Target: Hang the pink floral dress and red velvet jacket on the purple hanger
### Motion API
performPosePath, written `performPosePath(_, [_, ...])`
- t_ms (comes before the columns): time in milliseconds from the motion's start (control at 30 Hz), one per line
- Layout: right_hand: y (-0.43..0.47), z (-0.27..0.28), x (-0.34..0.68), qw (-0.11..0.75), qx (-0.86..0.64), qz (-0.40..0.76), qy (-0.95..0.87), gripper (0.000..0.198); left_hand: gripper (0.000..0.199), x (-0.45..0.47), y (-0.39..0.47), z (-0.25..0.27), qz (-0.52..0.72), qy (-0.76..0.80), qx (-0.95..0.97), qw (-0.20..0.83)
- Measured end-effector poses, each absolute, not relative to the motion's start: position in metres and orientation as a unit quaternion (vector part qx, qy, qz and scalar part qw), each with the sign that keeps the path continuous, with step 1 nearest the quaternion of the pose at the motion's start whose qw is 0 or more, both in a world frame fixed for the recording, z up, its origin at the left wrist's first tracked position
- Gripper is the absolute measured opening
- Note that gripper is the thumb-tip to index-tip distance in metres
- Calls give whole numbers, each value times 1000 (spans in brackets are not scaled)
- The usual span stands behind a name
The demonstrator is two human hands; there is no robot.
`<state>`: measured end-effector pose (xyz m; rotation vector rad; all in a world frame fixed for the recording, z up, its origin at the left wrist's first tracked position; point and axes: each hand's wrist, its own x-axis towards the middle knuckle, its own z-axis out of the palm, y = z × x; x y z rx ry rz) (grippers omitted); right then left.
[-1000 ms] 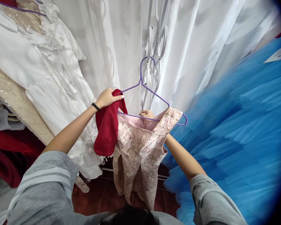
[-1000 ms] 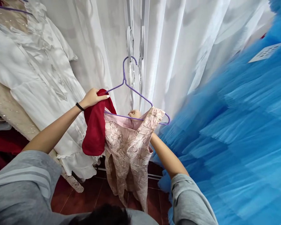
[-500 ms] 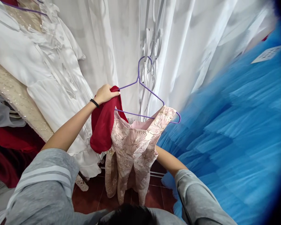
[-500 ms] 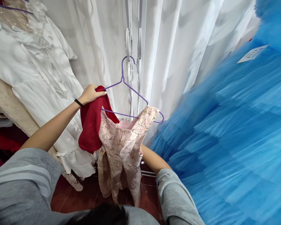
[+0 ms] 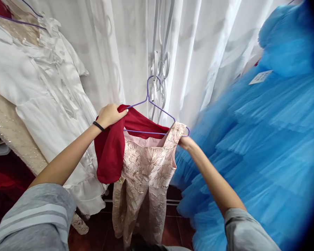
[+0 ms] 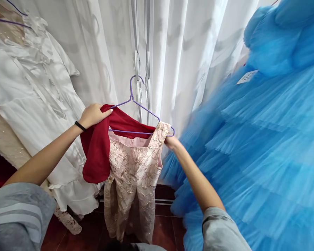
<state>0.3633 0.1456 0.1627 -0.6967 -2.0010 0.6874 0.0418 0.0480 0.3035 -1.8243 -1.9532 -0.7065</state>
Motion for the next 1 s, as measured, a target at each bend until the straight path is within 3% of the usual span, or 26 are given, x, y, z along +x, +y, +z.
performPosePath(100, [161, 169, 396, 482, -286, 345, -753, 45, 51, 49, 47, 301, -242, -705, -637, 197])
performPosePath(200, [168, 176, 418, 395, -285, 319, -813, 46, 53, 52, 48, 299, -241, -709, -635, 190])
performPosePath(267, [166, 179, 425, 341, -311, 229, -857, 42, 54, 53, 48, 298, -242, -707, -639, 181])
performPosePath(367, [158, 179, 429, 450, -410, -8, -793, 35, 53, 54, 47, 295, -248, -702, -645, 175])
performPosePath(433, [152, 177, 429, 482, -467, -95, -735, 41, 53, 55, 46, 294, -252, -700, -645, 177])
performPosePath(567, [148, 198, 441, 280, -513, 52, -810, 37, 55, 55, 47, 290, -244, -700, -647, 177])
performPosePath(600, [147, 211, 446, 274, -517, 67, -808, 35, 56, 55, 47, 289, -239, -701, -648, 177])
performPosePath(733, [133, 264, 462, 473, -549, -98, -681, 44, 63, 58, 47, 285, -232, -703, -645, 192])
performPosePath(767, [126, 273, 464, 459, -567, -121, -673, 43, 65, 60, 46, 284, -231, -702, -645, 193])
performPosePath(867, [101, 290, 462, 280, -609, -94, -736, 26, 66, 64, 43, 283, -226, -708, -642, 190])
performPosePath(900, [90, 293, 459, 261, -605, -92, -746, 23, 65, 67, 42, 283, -225, -710, -639, 190])
performPosePath(1000, [54, 291, 434, 366, -565, -154, -723, 27, 63, 73, 39, 282, -224, -711, -639, 189])
